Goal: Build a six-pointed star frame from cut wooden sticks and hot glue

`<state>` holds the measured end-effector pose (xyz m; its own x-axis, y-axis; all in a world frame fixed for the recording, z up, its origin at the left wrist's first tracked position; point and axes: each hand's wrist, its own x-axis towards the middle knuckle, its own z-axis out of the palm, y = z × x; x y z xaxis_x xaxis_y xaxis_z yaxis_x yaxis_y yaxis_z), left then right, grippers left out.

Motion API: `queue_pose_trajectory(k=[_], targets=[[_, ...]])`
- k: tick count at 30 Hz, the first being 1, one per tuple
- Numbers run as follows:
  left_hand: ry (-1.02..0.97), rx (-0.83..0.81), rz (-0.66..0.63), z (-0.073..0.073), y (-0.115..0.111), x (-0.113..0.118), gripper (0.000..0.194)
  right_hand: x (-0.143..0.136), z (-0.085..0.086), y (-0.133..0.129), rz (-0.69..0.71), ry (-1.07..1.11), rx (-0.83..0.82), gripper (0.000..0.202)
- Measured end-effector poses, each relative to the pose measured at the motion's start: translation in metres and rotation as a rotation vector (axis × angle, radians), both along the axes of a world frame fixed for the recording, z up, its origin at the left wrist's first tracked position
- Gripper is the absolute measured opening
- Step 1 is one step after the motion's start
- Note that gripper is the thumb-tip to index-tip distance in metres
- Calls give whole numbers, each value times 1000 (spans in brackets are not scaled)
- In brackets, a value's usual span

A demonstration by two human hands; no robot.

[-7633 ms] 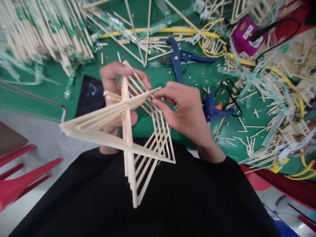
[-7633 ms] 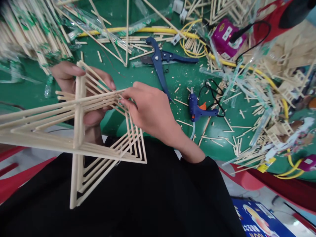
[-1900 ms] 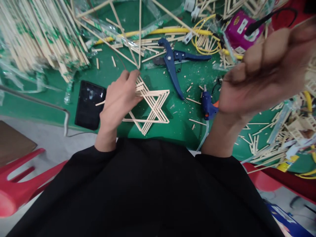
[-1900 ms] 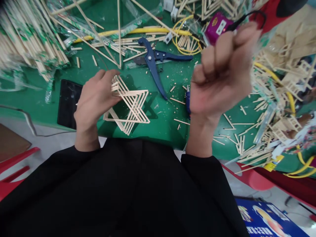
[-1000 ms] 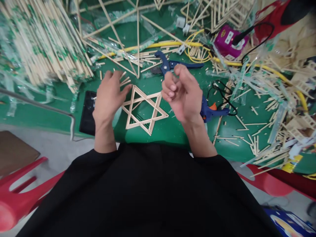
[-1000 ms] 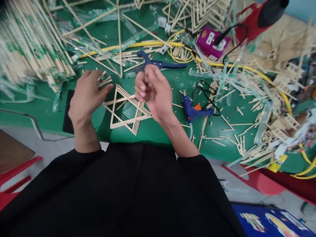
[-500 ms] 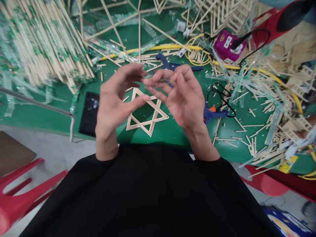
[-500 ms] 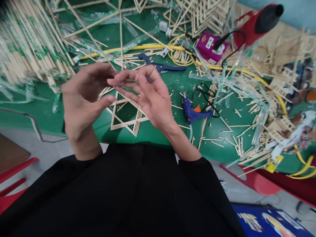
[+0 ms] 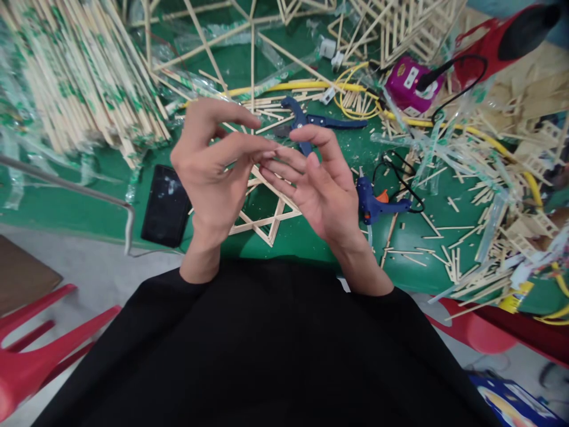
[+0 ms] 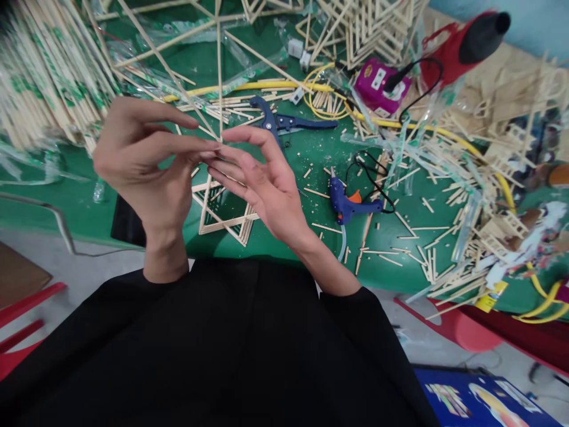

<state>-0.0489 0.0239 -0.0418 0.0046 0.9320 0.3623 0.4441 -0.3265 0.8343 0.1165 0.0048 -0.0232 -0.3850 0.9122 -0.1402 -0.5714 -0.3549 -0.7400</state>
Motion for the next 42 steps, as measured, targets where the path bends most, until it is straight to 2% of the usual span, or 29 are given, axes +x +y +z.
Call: queue_pose_trajectory(k=[3,6,8,11,13,15,17,19,21,24,28,31,33,37,39,42], targets=[[-109,86,19,5,2,2,12,6,1,0,67,-8,13,24],[-246,45,93,7,5,3,23,12,-6,2,46,-79,86,32],[-329,23,134,7,8,1,29,16,-13,4,-23,-157,147,32],[-413,65,87,5,15,-4,38,21,-18,7,-183,-359,194,22],[-416,86,78,5,16,-6,42,24,-16,10,-324,-509,262,19],[-367,43,114,8,15,-5,43,24,-11,12,-414,-669,395,26],[-305,-23,137,11,11,-1,40,21,-5,16,-379,-827,580,38],[-288,-58,121,13,7,5,36,15,-2,21,-263,-953,760,47],[-331,-40,43,13,4,12,35,8,-3,23,-188,-1020,864,42],[-368,-63,-32,11,1,17,37,0,-8,22,-178,-1045,790,31],[-345,-104,60,10,-3,16,39,3,-10,17,-183,-976,587,29],[-412,-168,23,11,-7,16,41,8,-8,19,-106,-898,511,24],[-443,-228,-14,11,-9,17,43,10,-8,22,-116,-861,584,25],[-484,-330,-42,12,-12,20,46,11,-9,24,-315,-944,846,23],[-511,-324,-38,13,-11,20,47,12,-8,23,-373,-988,847,19],[-535,-259,-26,14,-10,18,45,15,-7,20,-393,-946,705,27]])
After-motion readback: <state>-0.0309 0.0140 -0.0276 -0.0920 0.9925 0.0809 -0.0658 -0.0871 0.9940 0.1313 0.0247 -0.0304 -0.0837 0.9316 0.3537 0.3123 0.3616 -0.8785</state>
